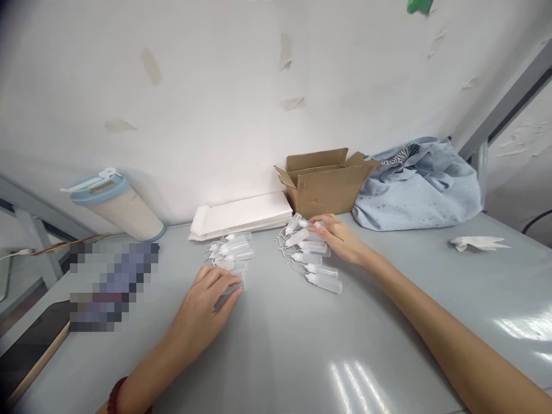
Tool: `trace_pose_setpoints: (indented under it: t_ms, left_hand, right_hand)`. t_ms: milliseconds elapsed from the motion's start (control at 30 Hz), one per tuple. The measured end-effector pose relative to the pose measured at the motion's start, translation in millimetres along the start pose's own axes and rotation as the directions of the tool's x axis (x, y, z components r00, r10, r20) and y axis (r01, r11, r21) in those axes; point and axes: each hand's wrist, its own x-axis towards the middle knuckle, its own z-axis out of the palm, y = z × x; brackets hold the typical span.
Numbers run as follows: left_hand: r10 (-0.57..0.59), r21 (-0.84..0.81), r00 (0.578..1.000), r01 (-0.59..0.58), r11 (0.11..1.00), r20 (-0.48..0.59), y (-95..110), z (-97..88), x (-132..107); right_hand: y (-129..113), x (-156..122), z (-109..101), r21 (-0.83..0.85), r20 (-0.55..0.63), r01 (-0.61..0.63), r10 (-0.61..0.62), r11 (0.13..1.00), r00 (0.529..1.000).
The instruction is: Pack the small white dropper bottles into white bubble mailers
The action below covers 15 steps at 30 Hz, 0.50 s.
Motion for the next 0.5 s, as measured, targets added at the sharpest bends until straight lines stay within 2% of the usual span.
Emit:
trace_pose_setpoints:
  t_ms: [133,233,367,400,500]
  left_hand:
    - [-0.004,-0.005,1.000,0.004,1.000,-0.009,0,0.6,0]
    - [-0.008,-0.014,1.000,0.007,1.000,-0.025,-1,1.5,-1]
    - [-0.039,-0.051,0.998,0.037,0.998,-0.042,3,-0.1,-1]
    - [-0.052,-0.072,0.997,0.048,0.996,-0.051,5,-1.3,-1]
    - [-0.118,-0.162,0.991,0.107,0.981,-0.061,13,-6.2,0]
  right_hand:
    - [-10,-4,-7,0.012,-0.042,0.016,-0.015,1.000,0.999]
    - [-24,-9,-10,-0.005,-0.124,0.084,-0.084,0.996,0.989]
    - [-52,-18,-1,0.011,-0.228,0.185,-0.177,0.983,0.957]
    - [-60,-20,4,0.055,-0.225,0.191,-0.174,0.980,0.959]
    - [-82,-29,17,0.175,-0.108,0.245,-0.228,0.954,0.968]
